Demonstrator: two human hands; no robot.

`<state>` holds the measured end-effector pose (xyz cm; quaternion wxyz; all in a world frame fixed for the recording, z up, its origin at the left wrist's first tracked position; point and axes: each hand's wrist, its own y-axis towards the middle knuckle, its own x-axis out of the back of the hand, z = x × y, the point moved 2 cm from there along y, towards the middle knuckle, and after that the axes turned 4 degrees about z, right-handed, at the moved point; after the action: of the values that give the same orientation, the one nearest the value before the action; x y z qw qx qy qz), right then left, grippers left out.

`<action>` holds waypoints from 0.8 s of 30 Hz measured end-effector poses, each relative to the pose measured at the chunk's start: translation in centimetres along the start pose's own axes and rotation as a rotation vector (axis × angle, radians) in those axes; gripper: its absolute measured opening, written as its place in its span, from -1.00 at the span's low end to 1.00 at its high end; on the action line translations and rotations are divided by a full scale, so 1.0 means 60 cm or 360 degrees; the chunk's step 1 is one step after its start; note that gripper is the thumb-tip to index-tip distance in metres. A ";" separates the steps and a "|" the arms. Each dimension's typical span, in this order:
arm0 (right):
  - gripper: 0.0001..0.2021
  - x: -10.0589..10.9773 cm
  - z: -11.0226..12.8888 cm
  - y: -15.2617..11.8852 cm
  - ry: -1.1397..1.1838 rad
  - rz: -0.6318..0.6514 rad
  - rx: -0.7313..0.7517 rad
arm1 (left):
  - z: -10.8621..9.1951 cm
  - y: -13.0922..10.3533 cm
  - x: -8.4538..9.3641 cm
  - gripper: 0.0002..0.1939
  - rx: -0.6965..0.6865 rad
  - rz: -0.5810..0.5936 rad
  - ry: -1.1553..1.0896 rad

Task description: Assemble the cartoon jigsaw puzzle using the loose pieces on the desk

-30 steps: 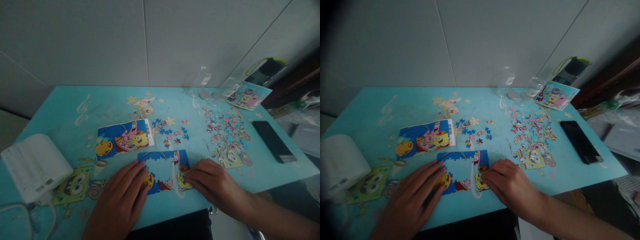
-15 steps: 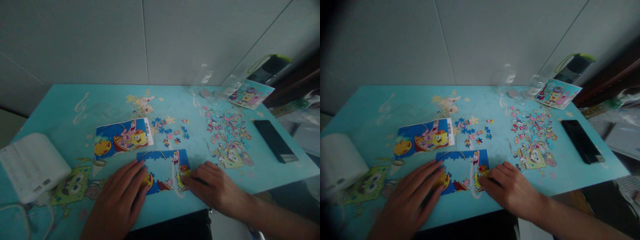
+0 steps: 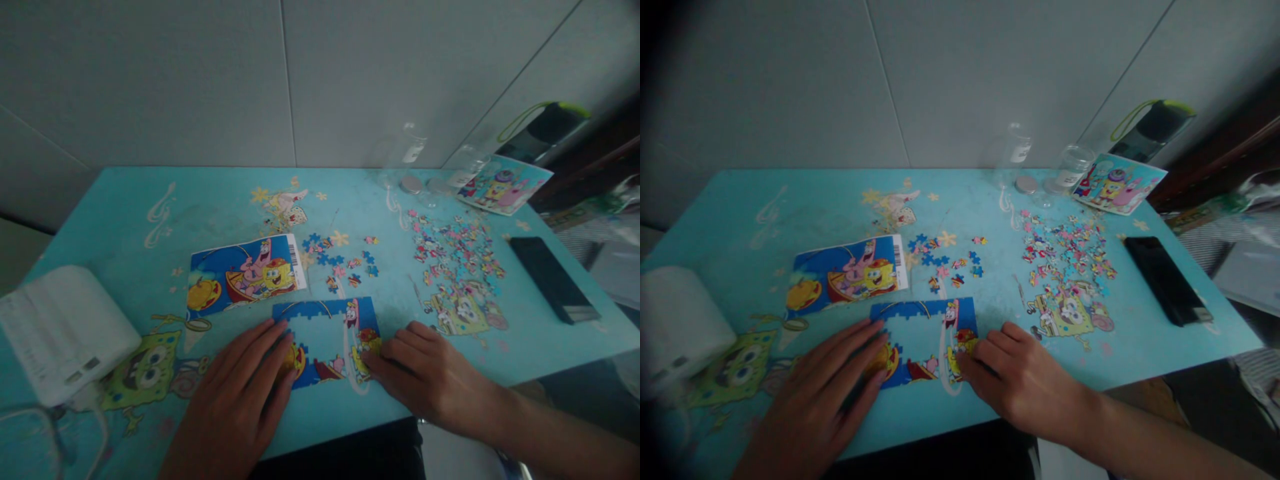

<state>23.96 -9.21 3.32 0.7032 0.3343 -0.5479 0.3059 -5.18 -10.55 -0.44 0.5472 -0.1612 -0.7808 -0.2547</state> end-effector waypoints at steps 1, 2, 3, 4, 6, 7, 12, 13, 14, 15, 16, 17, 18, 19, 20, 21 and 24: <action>-0.84 0.000 0.002 0.000 -0.0009 0.0002 0.0000 | 0.000 0.000 0.000 -0.56 0.0004 -0.0003 -0.0002; -0.83 0.000 0.003 -0.001 -0.0017 -0.0006 0.0000 | 0.000 0.001 0.001 -0.56 0.0003 -0.0006 -0.0005; -0.83 0.000 0.005 -0.002 -0.0022 -0.0024 0.0002 | -0.001 0.001 0.001 -0.56 0.0006 -0.0009 -0.0007; -0.83 0.001 0.006 -0.003 -0.0025 -0.0048 0.0007 | -0.001 0.001 0.002 -0.57 0.0007 -0.0011 -0.0008; -0.82 0.003 0.011 -0.006 -0.0022 -0.0110 0.0036 | -0.002 0.001 0.002 -0.58 0.0006 -0.0011 -0.0010; -0.81 0.004 0.013 -0.008 -0.0017 -0.0133 0.0060 | -0.002 0.000 0.001 -0.58 0.0004 -0.0008 -0.0012; -0.80 0.006 0.023 -0.014 0.0035 -0.0118 0.0144 | 0.001 -0.002 -0.002 -0.57 0.0009 -0.0002 -0.0013; -0.80 0.006 0.024 -0.015 0.0040 -0.0111 0.0141 | 0.002 -0.002 -0.002 -0.57 0.0013 0.0000 -0.0013; -0.80 0.007 0.024 -0.016 0.0042 -0.0108 0.0138 | 0.001 -0.002 -0.002 -0.57 0.0015 0.0001 -0.0014; -0.79 0.007 0.024 -0.017 0.0046 -0.0109 0.0138 | 0.001 -0.002 -0.001 -0.57 0.0014 -0.0001 -0.0015; -0.79 0.008 0.023 -0.018 0.0051 -0.0116 0.0141 | -0.001 -0.001 0.000 -0.57 0.0013 -0.0004 -0.0012; -0.79 0.008 0.023 -0.019 0.0055 -0.0124 0.0145 | -0.002 -0.001 0.001 -0.57 0.0012 -0.0005 -0.0009; -0.79 0.008 0.022 -0.019 0.0055 -0.0130 0.0149 | -0.003 0.000 0.002 -0.57 0.0012 -0.0001 -0.0001; -0.78 0.007 0.021 -0.018 0.0051 -0.0133 0.0148 | -0.004 0.000 0.002 -0.57 0.0014 0.0003 0.0009; -0.77 0.006 0.020 -0.017 0.0042 -0.0131 0.0141 | -0.003 -0.001 0.001 -0.56 0.0014 0.0005 0.0021; -0.76 0.004 0.019 -0.015 0.0029 -0.0127 0.0130 | -0.001 -0.002 0.000 -0.55 0.0004 0.0004 0.0037; -0.75 -0.003 0.018 -0.005 -0.0010 -0.0097 0.0053 | 0.016 -0.010 -0.014 -0.51 -0.0125 -0.0083 0.0103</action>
<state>23.57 -10.26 3.30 0.7048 0.3635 -0.5345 0.2923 -5.97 -10.48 -1.63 0.5587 -0.1538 -0.7561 -0.3043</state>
